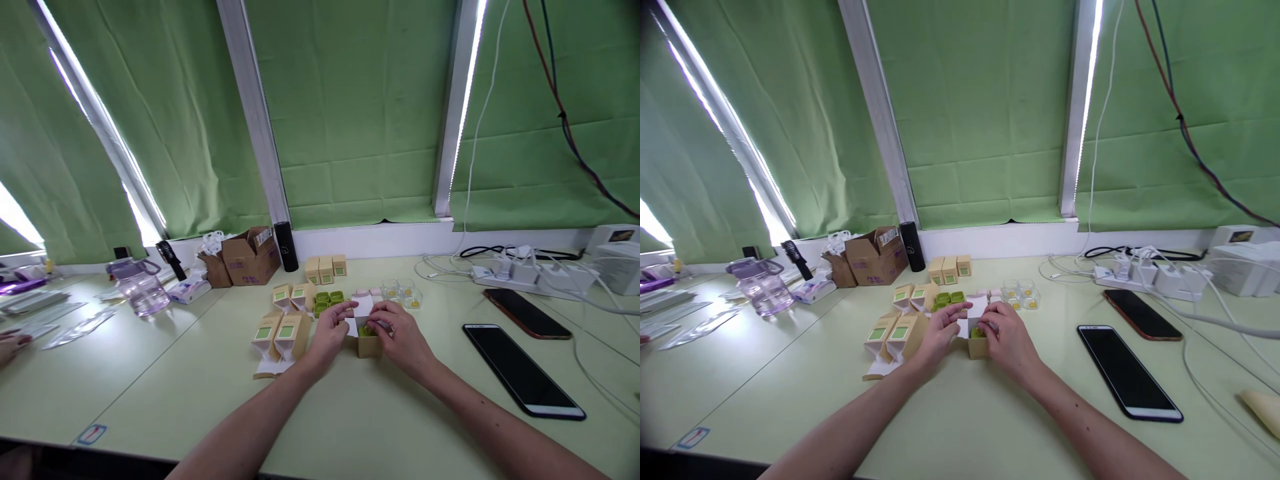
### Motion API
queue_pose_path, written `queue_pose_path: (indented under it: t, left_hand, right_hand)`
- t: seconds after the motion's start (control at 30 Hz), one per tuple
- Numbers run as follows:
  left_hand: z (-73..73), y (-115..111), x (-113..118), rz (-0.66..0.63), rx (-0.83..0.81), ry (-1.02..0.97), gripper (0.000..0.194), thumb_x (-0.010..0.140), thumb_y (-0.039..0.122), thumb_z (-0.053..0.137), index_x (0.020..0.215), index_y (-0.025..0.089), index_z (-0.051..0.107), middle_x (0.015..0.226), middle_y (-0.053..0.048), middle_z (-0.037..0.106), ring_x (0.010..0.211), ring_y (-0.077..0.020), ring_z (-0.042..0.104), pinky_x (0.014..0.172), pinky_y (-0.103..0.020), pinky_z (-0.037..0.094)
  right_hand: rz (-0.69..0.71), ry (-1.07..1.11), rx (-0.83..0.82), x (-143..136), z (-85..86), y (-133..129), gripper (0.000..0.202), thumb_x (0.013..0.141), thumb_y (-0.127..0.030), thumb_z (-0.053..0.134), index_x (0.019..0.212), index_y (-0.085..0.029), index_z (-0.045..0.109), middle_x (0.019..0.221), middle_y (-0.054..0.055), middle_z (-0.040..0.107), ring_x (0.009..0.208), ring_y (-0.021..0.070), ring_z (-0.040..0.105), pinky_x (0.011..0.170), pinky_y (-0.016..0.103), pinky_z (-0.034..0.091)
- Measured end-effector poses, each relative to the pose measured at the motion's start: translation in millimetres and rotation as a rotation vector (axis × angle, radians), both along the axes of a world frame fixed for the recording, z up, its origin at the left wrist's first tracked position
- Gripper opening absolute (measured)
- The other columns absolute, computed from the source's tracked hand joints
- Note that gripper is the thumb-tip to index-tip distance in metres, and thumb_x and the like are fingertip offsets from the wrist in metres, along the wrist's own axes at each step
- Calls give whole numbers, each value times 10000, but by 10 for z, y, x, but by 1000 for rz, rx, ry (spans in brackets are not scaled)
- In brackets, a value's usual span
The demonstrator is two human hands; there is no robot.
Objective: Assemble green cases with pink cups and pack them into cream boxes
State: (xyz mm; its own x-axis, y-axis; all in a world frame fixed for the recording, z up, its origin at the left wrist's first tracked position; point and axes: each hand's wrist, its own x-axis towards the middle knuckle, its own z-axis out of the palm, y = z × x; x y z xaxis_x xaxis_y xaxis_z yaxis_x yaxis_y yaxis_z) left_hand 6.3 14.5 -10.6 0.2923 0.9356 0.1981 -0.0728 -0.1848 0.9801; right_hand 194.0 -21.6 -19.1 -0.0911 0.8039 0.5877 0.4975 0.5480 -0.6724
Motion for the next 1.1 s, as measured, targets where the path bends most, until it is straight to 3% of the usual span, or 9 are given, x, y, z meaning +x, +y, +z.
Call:
queue_pose_path:
  t: [0.23,0.4,0.63,0.87,1.1]
  left_hand:
    - [0,14,-1,0,6,-22,580,584,124,555,1135,120,735,936,-84,733,712,-140,588,630,-231,400]
    - [26,10,1,0,-17,-29,549,594,142,562,1109,129,750,926,-84,732,759,-162,603,675,-248,430]
    - [89,-60,19,49,-36,-67,442,686,200,586,1075,144,790,899,-71,735,841,-191,621,780,-273,459]
    - [109,-96,34,57,-38,-61,404,710,218,593,1064,162,780,895,-56,744,876,-203,640,827,-290,471]
    - [72,-74,50,-2,-63,-73,417,701,204,665,1112,154,707,952,-81,756,887,-207,672,809,-290,485]
  right_hand:
    - [-56,57,63,35,-1,-6,209,972,-252,509,951,-239,716,1038,88,705,1013,264,632,871,415,522]
    - [-112,226,-28,88,-37,44,240,974,-318,462,1009,-235,684,1084,86,704,996,254,629,842,394,507]
    - [-110,483,-191,128,-152,179,225,872,-313,524,1004,-211,676,1019,87,698,808,205,599,677,334,503]
    - [-112,496,-182,132,-143,181,302,711,-224,547,978,-214,689,1016,83,686,879,224,607,683,338,531]
    - [-132,509,-214,124,-95,154,346,649,-219,536,958,-205,693,803,35,620,710,192,558,654,338,507]
